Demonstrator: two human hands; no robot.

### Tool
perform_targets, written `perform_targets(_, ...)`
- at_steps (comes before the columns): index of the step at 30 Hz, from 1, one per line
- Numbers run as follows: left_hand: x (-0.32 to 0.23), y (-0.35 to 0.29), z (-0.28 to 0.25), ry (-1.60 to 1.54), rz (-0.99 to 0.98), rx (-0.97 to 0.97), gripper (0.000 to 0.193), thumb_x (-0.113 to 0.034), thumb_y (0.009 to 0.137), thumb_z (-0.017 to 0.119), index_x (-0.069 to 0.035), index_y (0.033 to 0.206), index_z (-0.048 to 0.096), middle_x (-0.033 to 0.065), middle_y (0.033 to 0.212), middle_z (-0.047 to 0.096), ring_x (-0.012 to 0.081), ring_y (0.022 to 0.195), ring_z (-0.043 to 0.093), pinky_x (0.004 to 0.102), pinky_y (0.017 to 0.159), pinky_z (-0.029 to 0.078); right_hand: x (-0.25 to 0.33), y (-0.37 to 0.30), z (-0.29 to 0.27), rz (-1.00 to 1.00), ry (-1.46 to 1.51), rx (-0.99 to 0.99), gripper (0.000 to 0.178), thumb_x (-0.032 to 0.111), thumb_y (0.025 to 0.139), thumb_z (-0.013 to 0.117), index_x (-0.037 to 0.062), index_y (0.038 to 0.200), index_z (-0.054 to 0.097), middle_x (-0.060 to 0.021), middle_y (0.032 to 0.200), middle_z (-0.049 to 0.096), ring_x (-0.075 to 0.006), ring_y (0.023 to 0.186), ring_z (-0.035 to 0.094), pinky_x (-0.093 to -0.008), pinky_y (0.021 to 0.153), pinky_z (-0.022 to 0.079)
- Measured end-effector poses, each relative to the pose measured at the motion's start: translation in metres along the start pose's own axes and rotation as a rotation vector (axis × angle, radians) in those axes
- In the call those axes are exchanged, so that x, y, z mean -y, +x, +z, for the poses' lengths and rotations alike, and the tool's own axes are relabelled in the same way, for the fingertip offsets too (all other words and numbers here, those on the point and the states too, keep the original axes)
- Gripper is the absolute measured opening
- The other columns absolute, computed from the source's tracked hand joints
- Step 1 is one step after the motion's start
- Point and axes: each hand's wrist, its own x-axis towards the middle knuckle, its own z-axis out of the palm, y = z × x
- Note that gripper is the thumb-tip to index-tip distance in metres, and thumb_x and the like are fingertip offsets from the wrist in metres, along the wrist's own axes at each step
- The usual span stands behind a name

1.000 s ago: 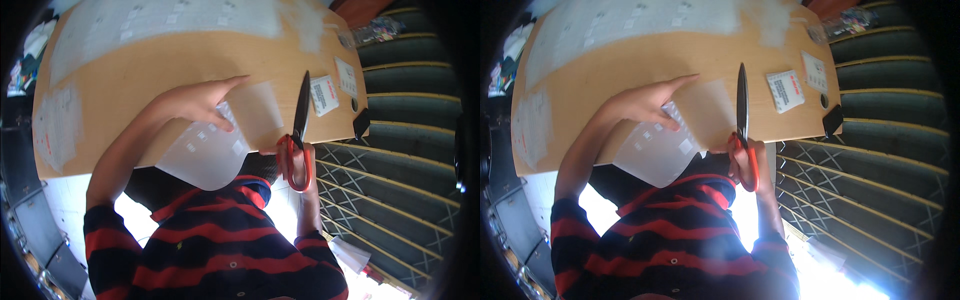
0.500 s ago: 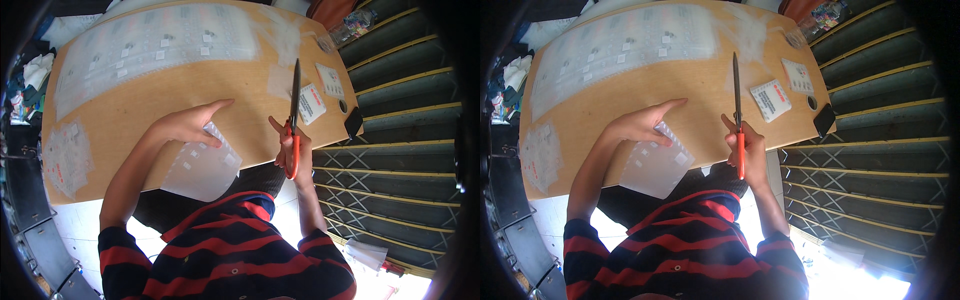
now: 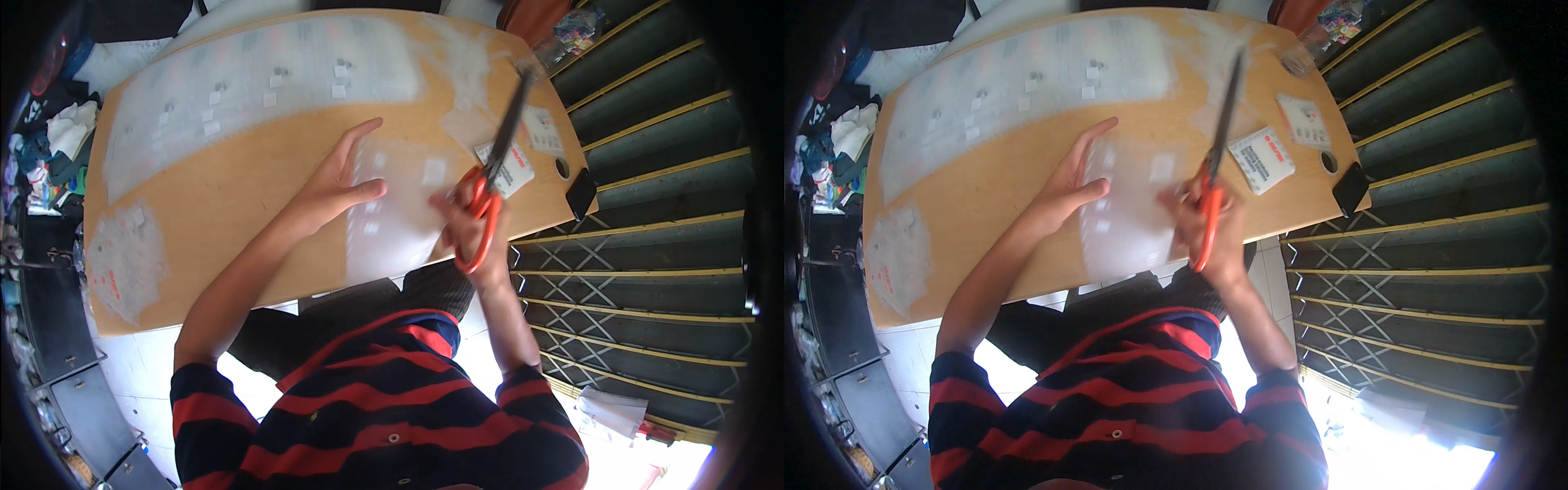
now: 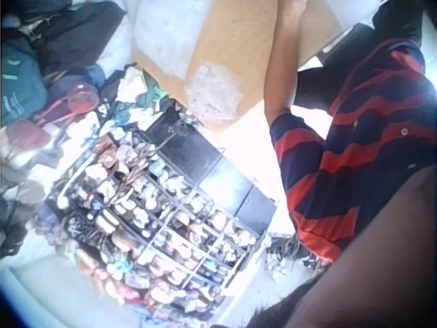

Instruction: The person uses red-handled scissors to cut a large sheet of printed paper into smaller rectangular pieces on a wooden table. They repeatedly position the paper, make straight cuts, and separate the resulting pieces.

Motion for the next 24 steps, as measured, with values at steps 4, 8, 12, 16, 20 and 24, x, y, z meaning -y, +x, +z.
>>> perform_targets(4,0.001,-0.009,0.007,-0.378,-0.205,0.254,0.074,-0.016,0.085,0.078,-0.003,0.146,0.04,0.0137,0.127,0.061,0.0204,0.117,0.059,0.0364,0.104,0.043,0.044,0.052,-0.008,-0.284,0.244,-0.199,0.03,0.001,0.085,0.071,0.0121,0.077,0.044,0.0006,0.066,0.051,-0.0079,0.04,0.042,-0.024,0.039,0.036)
perform_targets(8,-0.005,-0.007,0.013,-0.186,-0.338,0.467,0.053,-0.015,0.085,0.077,-0.002,0.133,0.056,0.0109,0.121,0.066,0.0174,0.11,0.063,0.0318,0.097,0.047,0.075,0.106,-0.037,-0.615,0.473,-0.273,0.031,-0.002,0.086,0.07,0.0122,0.08,0.043,-0.0001,0.053,0.047,-0.0106,0.038,0.043,-0.0262,0.038,0.037)
perform_targets(12,-0.015,-0.003,-0.013,0.029,-0.428,0.491,0.036,-0.012,0.085,0.076,-0.001,0.118,0.066,0.0061,0.108,0.072,0.0115,0.098,0.065,0.0278,0.087,0.05,0.083,0.142,-0.077,-0.724,0.494,-0.523,0.029,-0.002,0.086,0.071,0.0107,0.081,0.045,-0.0025,0.057,0.05,-0.0108,0.04,0.045,-0.0258,0.04,0.037)
perform_targets(16,-0.011,0.004,-0.047,0.165,-0.317,0.28,0.031,-0.01,0.084,0.075,-0.002,0.113,0.067,0.0036,0.101,0.072,0.0095,0.09,0.064,0.0284,0.08,0.051,0.058,0.16,-0.123,-0.717,0.392,-0.618,0.031,-0.003,0.084,0.071,0.0097,0.075,0.044,-0.0027,0.058,0.049,-0.0111,0.042,0.045,-0.0273,0.045,0.048)
perform_targets(20,-0.023,0.007,-0.068,0.309,-0.347,0.175,0.027,-0.01,0.085,0.073,-0.002,0.11,0.067,0.0029,0.097,0.072,0.0109,0.085,0.064,0.0288,0.073,0.051,0.017,0.177,-0.162,-0.595,0.309,-0.731,0.026,0.0,0.085,0.071,0.0075,0.076,0.048,-0.0021,0.058,0.048,-0.0094,0.041,0.042,-0.0301,0.049,0.055)
perform_targets(24,-0.021,0.007,-0.067,0.496,-0.359,0.065,0.02,-0.012,0.089,0.069,-0.002,0.105,0.068,0.0036,0.092,0.072,0.0134,0.081,0.064,0.0293,0.066,0.051,0.001,0.172,-0.178,-0.412,0.215,-0.677,0.025,0.019,0.093,0.069,0.0044,0.083,0.051,-0.0043,0.061,0.049,-0.0075,0.039,0.038,-0.0297,0.046,0.054)
